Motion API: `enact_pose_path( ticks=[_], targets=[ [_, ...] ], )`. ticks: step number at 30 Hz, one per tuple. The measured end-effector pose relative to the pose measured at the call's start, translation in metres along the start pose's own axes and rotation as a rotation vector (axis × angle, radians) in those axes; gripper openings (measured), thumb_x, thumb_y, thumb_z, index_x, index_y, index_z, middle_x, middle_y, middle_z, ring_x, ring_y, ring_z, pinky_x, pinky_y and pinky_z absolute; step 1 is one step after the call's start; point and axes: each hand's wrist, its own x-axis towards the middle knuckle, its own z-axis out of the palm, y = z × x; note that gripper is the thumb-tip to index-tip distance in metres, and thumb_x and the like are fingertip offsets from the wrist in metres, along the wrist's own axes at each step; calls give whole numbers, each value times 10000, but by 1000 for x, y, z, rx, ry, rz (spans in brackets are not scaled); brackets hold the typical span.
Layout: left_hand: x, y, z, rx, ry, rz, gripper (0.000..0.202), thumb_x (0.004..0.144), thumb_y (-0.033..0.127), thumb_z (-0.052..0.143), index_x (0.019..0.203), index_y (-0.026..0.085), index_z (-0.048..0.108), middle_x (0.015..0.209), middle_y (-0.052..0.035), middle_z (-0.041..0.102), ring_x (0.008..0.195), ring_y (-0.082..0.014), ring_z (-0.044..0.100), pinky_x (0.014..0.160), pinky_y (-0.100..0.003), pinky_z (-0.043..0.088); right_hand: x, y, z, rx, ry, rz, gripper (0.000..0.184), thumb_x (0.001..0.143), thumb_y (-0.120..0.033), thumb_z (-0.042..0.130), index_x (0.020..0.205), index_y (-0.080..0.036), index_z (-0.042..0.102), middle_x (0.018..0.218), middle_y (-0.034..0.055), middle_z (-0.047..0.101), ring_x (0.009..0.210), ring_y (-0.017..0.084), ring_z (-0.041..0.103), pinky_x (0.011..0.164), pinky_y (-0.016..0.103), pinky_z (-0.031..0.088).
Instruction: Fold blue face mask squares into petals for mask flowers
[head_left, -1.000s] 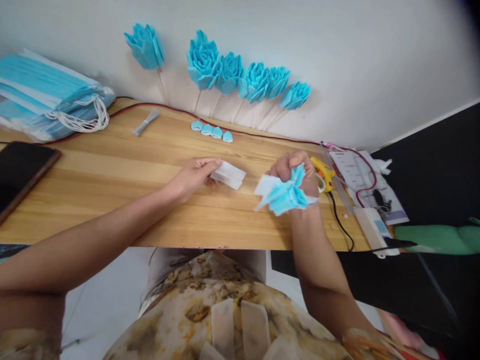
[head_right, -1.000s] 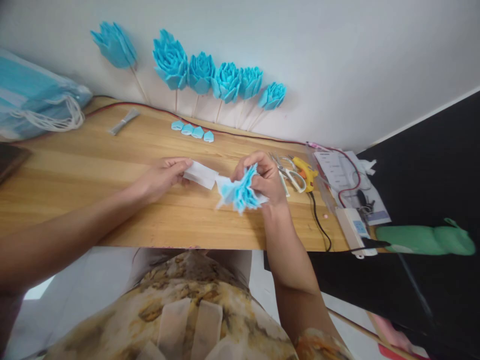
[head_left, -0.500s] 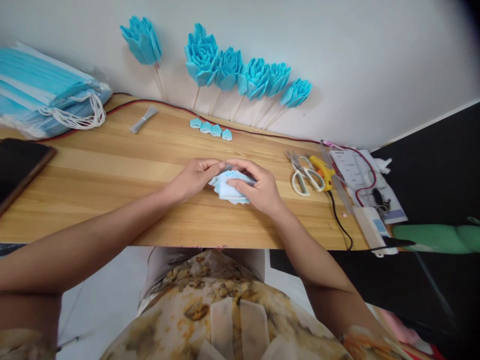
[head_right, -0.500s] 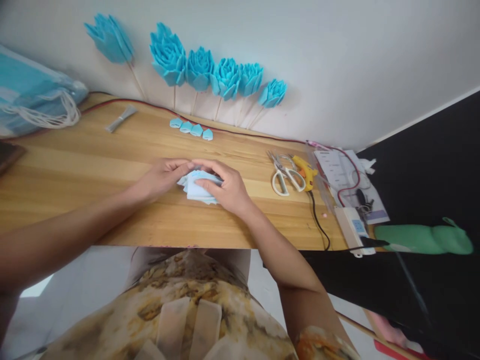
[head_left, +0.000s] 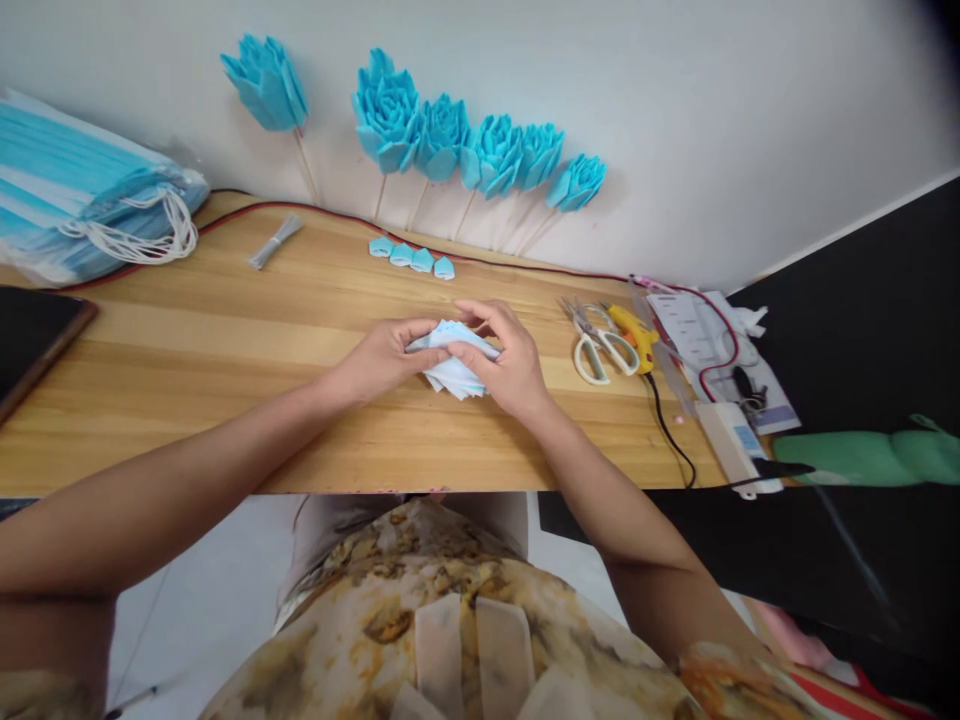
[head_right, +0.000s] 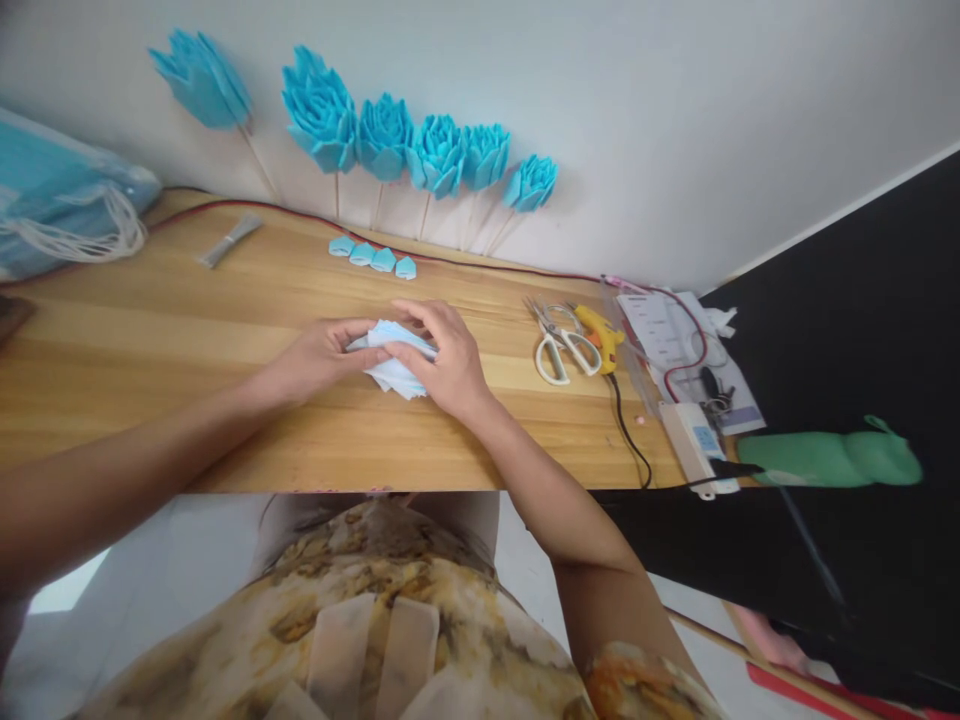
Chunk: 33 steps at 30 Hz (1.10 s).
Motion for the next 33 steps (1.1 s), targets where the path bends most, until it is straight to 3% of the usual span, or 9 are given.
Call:
enact_pose_path(
  ticks=[3, 6, 10, 14, 16, 19, 23, 28, 33],
  targets=[
    [3, -4, -1, -8, 94, 60, 369, 797, 393, 728, 1069, 147, 691, 1023, -65, 735, 876, -193, 675, 810, -327, 538, 2, 4, -1, 105, -81, 109, 541, 825, -463, 733, 1315, -263, 621, 1220, 57, 702, 1093, 221, 656, 960, 388, 531],
    [4, -6, -1, 11, 183, 138, 405, 778, 340, 756, 1125, 155, 655, 1110, -73, 725, 927, -192, 684, 818, -312, 542, 3, 8, -2, 196, -100, 195, 454, 809, -471, 745, 1197, -242, 688, 1195, 50, 722, 1082, 221, 664, 971, 385, 523],
    [4, -6, -1, -29, 163, 135, 578, 807, 378, 765, 1301, 164, 556, 1002, -64, 741, 800, -180, 699, 746, -308, 542, 6, 11, -16, 392, -36, 352, 344, 739, -483, 796, 944, -219, 714, 898, 10, 716, 788, 165, 644, 750, 324, 544],
    [4, -4, -3, -263, 139, 105, 594, 936, 587, 553, 1326, 140, 528, 911, -92, 753, 831, -222, 721, 822, -371, 536, 9, 10, -47, 808, -2, 370, 489, 527, -616, 875, 739, -260, 616, 723, -28, 575, 634, 140, 537, 565, 291, 492],
    [5, -4, -4, -331, 136, 75, 612, 950, 619, 505, 1324, 136, 532, 926, -107, 757, 856, -230, 718, 850, -385, 525, 9, 9, -55, 884, -4, 357, 530, 495, -636, 877, 690, -261, 556, 686, -39, 524, 602, 130, 503, 542, 285, 483],
    [5, -7, -3, -363, 91, 60, 652, 924, 645, 542, 1347, 148, 528, 989, -115, 751, 937, -243, 702, 892, -392, 505, 8, 9, -48, 765, -74, 443, 472, 560, -544, 887, 795, -250, 604, 690, -46, 557, 568, 107, 499, 531, 260, 469],
    [5, -10, -2, -372, 21, 51, 737, 856, 659, 642, 1418, 205, 498, 1155, -118, 699, 1036, -261, 667, 903, -393, 500, 7, 8, -21, 568, -151, 444, 426, 684, -441, 851, 1007, -218, 685, 907, -3, 686, 717, 117, 605, 641, 251, 504],
    [6, -12, 0, -279, 31, -4, 991, 701, 398, 864, 1534, 211, 361, 1151, -103, 663, 1017, -244, 652, 899, -384, 512, 7, 7, -6, 402, -106, 344, 453, 759, -463, 781, 1126, -217, 682, 1095, 42, 699, 917, 178, 650, 793, 317, 549],
    [10, -20, 2, -240, 162, 0, 854, 695, 262, 820, 1459, 182, 446, 1077, -73, 665, 964, -210, 645, 899, -373, 524, 4, 12, 4, 383, -70, 301, 657, 782, -533, 756, 1354, -269, 569, 1210, 61, 657, 1107, 239, 632, 969, 408, 545]
  ],
)
